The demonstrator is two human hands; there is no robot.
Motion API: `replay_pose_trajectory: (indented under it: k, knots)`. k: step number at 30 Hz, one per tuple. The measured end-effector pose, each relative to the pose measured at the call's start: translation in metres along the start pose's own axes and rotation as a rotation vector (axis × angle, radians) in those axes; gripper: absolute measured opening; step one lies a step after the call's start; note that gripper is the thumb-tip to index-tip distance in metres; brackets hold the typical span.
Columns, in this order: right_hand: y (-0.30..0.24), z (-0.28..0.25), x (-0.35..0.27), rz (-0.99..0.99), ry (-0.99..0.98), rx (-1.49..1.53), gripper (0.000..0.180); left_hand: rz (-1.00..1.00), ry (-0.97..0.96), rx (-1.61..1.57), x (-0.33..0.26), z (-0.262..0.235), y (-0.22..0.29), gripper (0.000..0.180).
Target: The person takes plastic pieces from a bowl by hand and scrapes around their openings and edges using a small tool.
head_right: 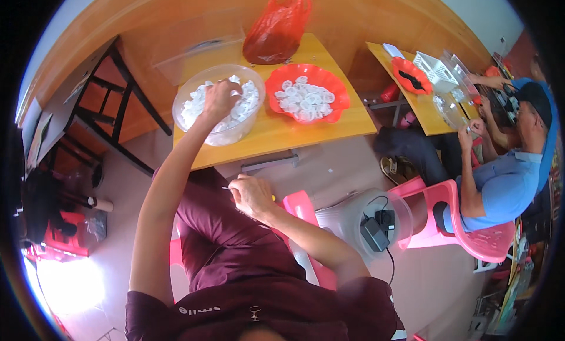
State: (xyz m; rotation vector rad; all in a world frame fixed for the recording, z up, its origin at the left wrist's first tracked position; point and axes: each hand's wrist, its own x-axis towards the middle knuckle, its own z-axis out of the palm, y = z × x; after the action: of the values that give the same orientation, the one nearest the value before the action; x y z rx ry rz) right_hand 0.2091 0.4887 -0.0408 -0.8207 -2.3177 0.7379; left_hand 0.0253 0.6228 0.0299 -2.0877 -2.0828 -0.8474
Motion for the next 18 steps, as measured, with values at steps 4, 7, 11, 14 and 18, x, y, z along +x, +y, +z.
replay_pose_trajectory:
  k: [4,7,11,14,18]
  knots:
    - [0.001,0.002,-0.003,0.011,-0.004,0.018,0.003,-0.026,0.039,-0.095,-0.002,-0.006,-0.004,0.015]
    - [0.002,0.005,-0.004,0.019,0.016,0.065,0.004,-0.066,0.104,-0.28,-0.007,-0.013,-0.007,0.016]
    - [0.004,0.006,0.0,-0.013,0.005,0.005,0.008,-0.064,0.138,-0.667,-0.034,-0.046,-0.006,0.014]
    - [0.009,0.002,0.006,-0.018,0.066,0.079,0.009,-0.166,0.137,-1.138,-0.088,-0.072,0.015,0.015]
    - [0.007,-0.027,0.009,0.382,-0.054,0.688,0.014,-0.195,0.208,-1.451,-0.165,-0.081,0.051,0.035]
